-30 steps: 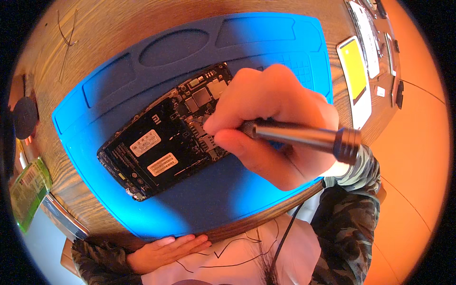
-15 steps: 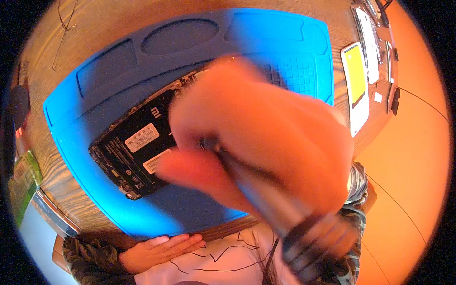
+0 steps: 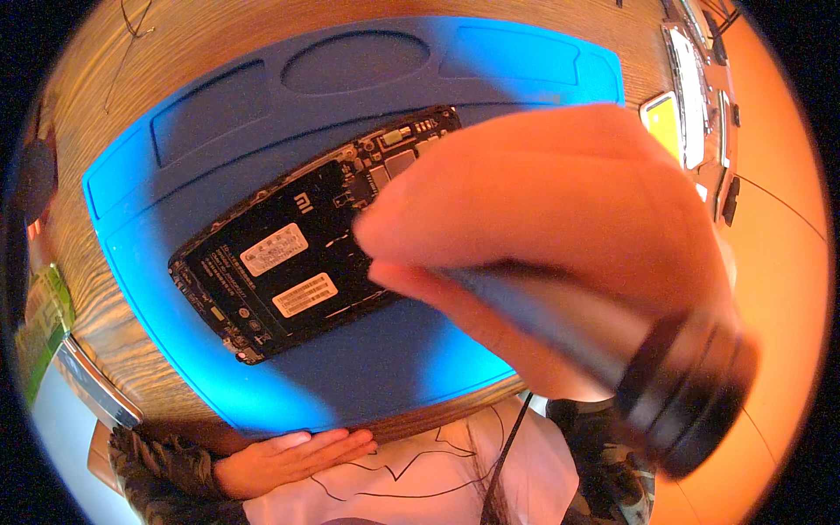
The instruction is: The person disassembles a smartphone by removing the back cover and then uses a screwdriver to remove multiple screws from the internal frame. The person places removed screws into a compartment on the blue work mat.
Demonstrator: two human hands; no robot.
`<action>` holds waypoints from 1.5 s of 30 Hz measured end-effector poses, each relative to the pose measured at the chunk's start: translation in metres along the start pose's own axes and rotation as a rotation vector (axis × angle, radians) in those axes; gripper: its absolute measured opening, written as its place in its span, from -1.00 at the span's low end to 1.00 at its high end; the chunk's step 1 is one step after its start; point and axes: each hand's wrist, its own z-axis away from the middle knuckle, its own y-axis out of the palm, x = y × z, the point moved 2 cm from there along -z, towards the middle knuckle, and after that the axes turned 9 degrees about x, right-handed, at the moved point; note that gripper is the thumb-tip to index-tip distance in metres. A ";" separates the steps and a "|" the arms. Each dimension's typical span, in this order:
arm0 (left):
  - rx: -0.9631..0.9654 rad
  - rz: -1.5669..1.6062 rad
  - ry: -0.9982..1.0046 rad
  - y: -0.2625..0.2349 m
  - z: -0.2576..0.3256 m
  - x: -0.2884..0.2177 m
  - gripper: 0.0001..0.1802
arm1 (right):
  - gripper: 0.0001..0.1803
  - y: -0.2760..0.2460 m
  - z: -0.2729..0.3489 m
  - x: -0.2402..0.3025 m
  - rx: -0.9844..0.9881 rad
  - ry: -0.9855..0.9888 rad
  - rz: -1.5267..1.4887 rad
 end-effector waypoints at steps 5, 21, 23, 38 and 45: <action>0.008 0.000 -0.017 0.000 -0.001 -0.002 -0.29 | -0.58 0.012 -0.015 0.008 -0.226 0.121 -0.260; -0.008 -0.023 -0.052 0.000 -0.001 -0.001 -0.32 | -0.43 0.001 -0.017 0.001 0.041 -0.041 -0.231; -0.010 -0.014 -0.031 0.000 -0.001 -0.001 -0.32 | -0.51 0.003 -0.012 -0.001 0.054 -0.021 0.026; -0.010 0.006 -0.009 -0.003 0.000 0.001 -0.29 | -0.48 0.009 -0.011 0.006 -0.104 0.168 -0.252; 0.003 0.019 0.012 -0.005 0.000 0.002 -0.27 | -0.62 0.018 -0.010 0.007 -0.273 0.127 -0.385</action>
